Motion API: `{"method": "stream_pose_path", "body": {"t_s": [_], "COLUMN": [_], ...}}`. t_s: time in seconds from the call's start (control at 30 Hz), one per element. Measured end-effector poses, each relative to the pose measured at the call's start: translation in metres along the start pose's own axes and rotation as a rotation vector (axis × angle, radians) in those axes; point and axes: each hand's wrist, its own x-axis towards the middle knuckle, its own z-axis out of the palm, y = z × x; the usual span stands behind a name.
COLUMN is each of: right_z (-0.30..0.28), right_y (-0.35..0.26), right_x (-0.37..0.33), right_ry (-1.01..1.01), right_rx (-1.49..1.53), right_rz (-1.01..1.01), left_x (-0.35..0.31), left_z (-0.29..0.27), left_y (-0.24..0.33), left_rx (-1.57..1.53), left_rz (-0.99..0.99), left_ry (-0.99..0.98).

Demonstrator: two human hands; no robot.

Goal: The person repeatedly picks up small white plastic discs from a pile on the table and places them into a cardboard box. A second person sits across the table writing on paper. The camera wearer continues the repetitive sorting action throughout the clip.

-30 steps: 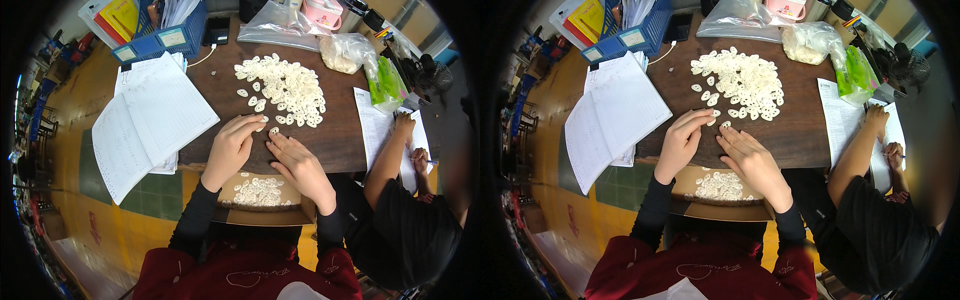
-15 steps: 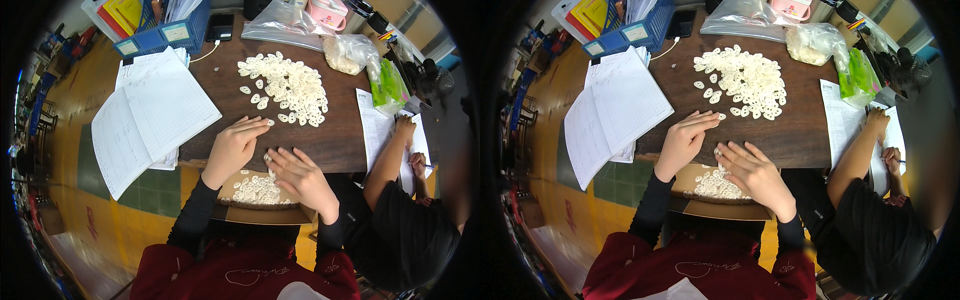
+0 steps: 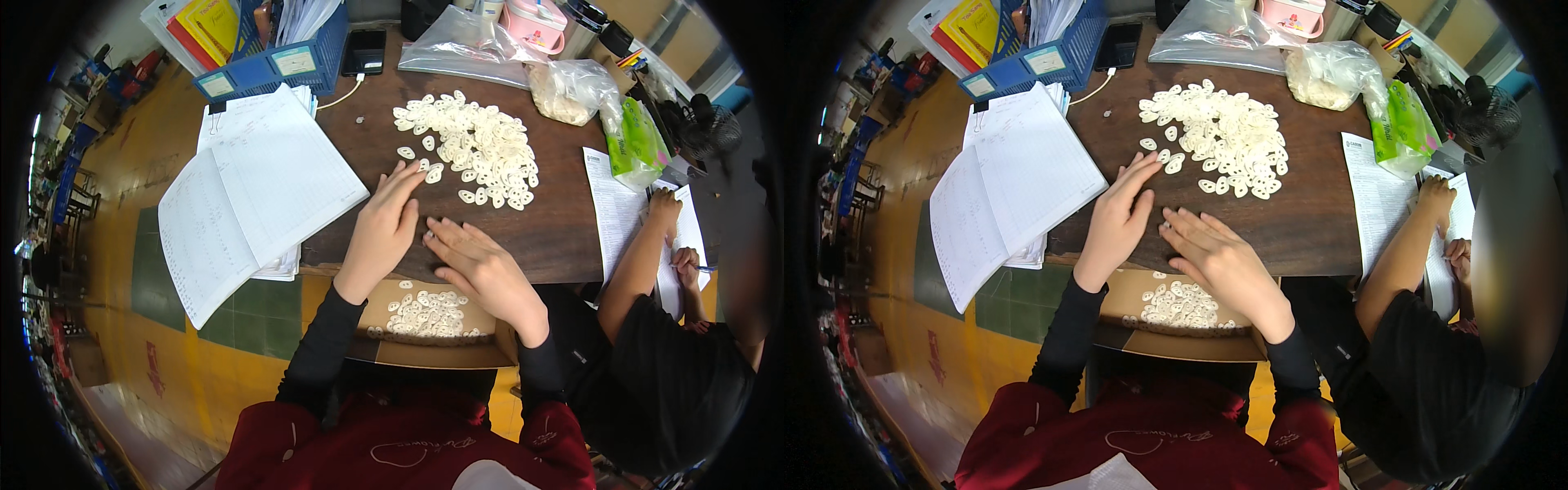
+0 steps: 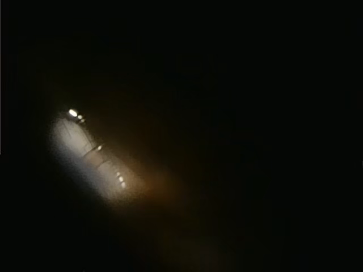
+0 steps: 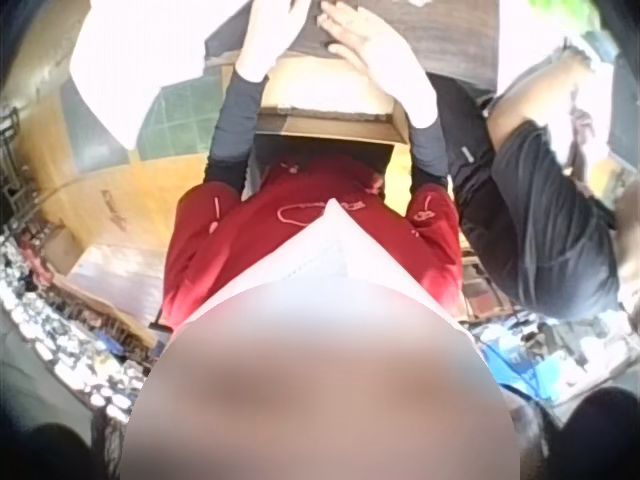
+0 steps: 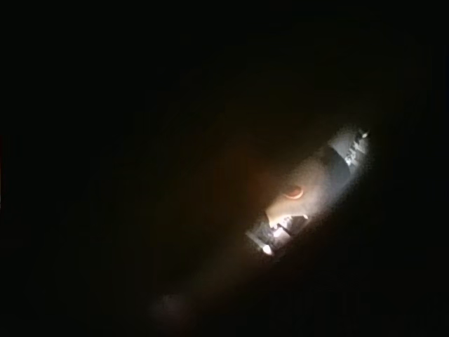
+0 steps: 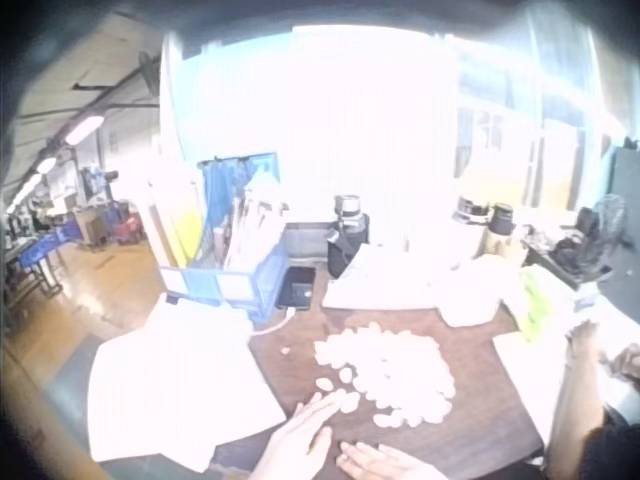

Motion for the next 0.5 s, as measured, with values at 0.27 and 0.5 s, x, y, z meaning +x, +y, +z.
{"method": "stream_pose_path", "body": {"t_s": [0.27,0.5], "right_z": [-0.014,-0.029], "right_y": [-0.022,-0.002], "right_x": [-0.047,-0.017], "right_ry": [-0.168,0.082], "right_rx": [0.273,0.108], "right_rz": [-0.076,0.031], "left_x": [0.013,0.001], "left_z": [0.016,0.007], "left_y": [-0.012,-0.004], "left_rx": [0.42,0.153], "left_rz": [0.107,0.029], "left_ry": [-0.169,-0.093]}}
